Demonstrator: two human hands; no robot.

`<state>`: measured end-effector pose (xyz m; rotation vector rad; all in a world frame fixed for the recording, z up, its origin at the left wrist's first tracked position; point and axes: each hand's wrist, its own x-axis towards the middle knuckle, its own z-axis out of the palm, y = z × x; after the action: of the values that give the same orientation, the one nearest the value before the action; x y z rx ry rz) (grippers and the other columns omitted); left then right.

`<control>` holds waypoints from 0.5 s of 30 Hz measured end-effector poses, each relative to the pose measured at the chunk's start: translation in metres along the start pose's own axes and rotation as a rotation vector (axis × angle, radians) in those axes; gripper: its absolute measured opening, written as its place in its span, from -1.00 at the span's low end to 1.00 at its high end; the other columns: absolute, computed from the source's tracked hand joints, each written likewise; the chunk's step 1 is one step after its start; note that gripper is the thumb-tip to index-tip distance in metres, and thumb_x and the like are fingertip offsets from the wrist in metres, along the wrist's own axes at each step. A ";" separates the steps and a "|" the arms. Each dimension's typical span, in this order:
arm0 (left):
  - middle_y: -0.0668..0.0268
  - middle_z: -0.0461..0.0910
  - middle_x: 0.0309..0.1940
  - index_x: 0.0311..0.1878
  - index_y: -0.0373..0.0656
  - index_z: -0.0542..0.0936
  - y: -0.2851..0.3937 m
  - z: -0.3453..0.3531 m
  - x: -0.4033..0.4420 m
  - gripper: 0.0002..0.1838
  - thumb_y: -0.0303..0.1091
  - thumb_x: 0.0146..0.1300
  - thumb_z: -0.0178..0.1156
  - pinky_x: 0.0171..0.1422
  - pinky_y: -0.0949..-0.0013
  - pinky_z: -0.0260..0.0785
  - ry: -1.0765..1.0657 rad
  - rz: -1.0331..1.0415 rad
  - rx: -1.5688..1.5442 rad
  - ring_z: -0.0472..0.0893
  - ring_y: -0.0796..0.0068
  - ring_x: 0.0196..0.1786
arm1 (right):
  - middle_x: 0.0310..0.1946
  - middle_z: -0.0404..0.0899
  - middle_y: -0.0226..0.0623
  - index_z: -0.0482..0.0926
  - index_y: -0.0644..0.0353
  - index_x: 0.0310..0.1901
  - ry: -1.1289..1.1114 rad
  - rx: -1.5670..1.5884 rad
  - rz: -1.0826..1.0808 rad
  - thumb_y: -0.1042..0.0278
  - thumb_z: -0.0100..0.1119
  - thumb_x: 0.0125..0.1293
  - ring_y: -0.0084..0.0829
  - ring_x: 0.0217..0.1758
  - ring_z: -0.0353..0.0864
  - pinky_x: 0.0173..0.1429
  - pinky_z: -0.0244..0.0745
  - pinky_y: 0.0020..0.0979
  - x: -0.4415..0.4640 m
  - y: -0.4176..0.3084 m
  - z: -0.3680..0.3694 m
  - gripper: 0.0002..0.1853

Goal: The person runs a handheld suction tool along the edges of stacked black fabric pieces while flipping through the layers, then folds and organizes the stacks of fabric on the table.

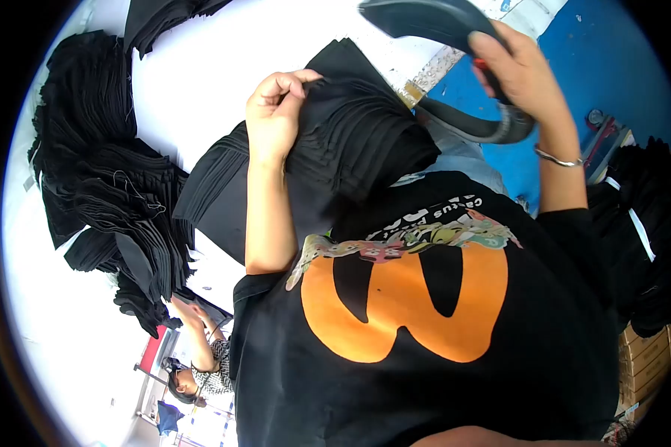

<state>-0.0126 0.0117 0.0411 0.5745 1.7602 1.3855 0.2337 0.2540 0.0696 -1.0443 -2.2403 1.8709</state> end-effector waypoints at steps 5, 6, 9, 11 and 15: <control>0.13 0.74 -0.03 -0.20 -0.27 0.58 0.056 -0.019 -0.045 -0.75 -0.76 0.30 -0.07 0.27 0.33 0.46 -0.529 -0.140 0.440 0.68 0.38 0.07 | -0.56 0.50 -0.43 0.62 0.25 0.09 -0.190 -0.083 -0.012 0.05 0.25 0.43 -0.59 -0.56 0.48 -0.41 0.42 -0.49 -0.028 -0.013 -0.017 -0.58; 0.12 0.72 0.03 -0.06 -0.28 0.57 0.044 -0.030 -0.044 -0.80 -0.68 0.38 0.01 0.30 0.28 0.45 -0.521 -0.241 0.207 0.68 0.33 0.13 | -0.54 0.53 -0.33 0.64 0.25 -0.01 -0.260 -0.177 -0.136 -0.07 0.26 0.41 -0.47 -0.52 0.54 -0.38 0.46 -0.42 -0.022 -0.017 -0.006 -0.53; 0.15 0.69 -0.05 0.04 -0.29 0.58 0.032 -0.020 -0.003 -0.78 -0.42 0.40 0.25 0.22 0.24 0.51 -0.099 -0.402 0.395 0.68 0.28 0.09 | -0.50 0.58 -0.10 0.65 0.28 -0.11 -0.395 -0.426 -0.274 -0.22 0.24 0.39 -0.15 -0.44 0.60 -0.26 0.51 -0.24 -0.007 -0.038 0.045 -0.43; 0.15 0.66 -0.15 0.02 -0.28 0.60 0.002 -0.009 0.019 -0.71 -0.35 0.31 0.37 0.14 0.25 0.52 -0.061 0.207 0.973 0.67 0.22 0.01 | -0.49 0.59 -0.09 0.66 0.28 -0.12 -0.364 -0.427 -0.266 -0.23 0.24 0.39 -0.12 -0.42 0.60 -0.26 0.50 -0.23 0.001 -0.041 0.069 -0.42; 0.19 0.67 -0.23 -0.12 -0.28 0.68 -0.010 0.003 0.037 -0.71 -0.35 0.16 0.50 0.06 0.33 0.52 -0.016 0.131 0.763 0.66 0.31 -0.11 | -0.50 0.59 -0.09 0.69 0.29 -0.16 -0.328 -0.172 -0.190 -0.22 0.24 0.38 -0.12 -0.40 0.63 -0.26 0.49 -0.24 -0.011 -0.033 0.040 -0.43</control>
<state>-0.0302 0.0391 0.0198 1.1091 2.2535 0.7379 0.2097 0.2127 0.0927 -0.5424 -2.6092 1.9120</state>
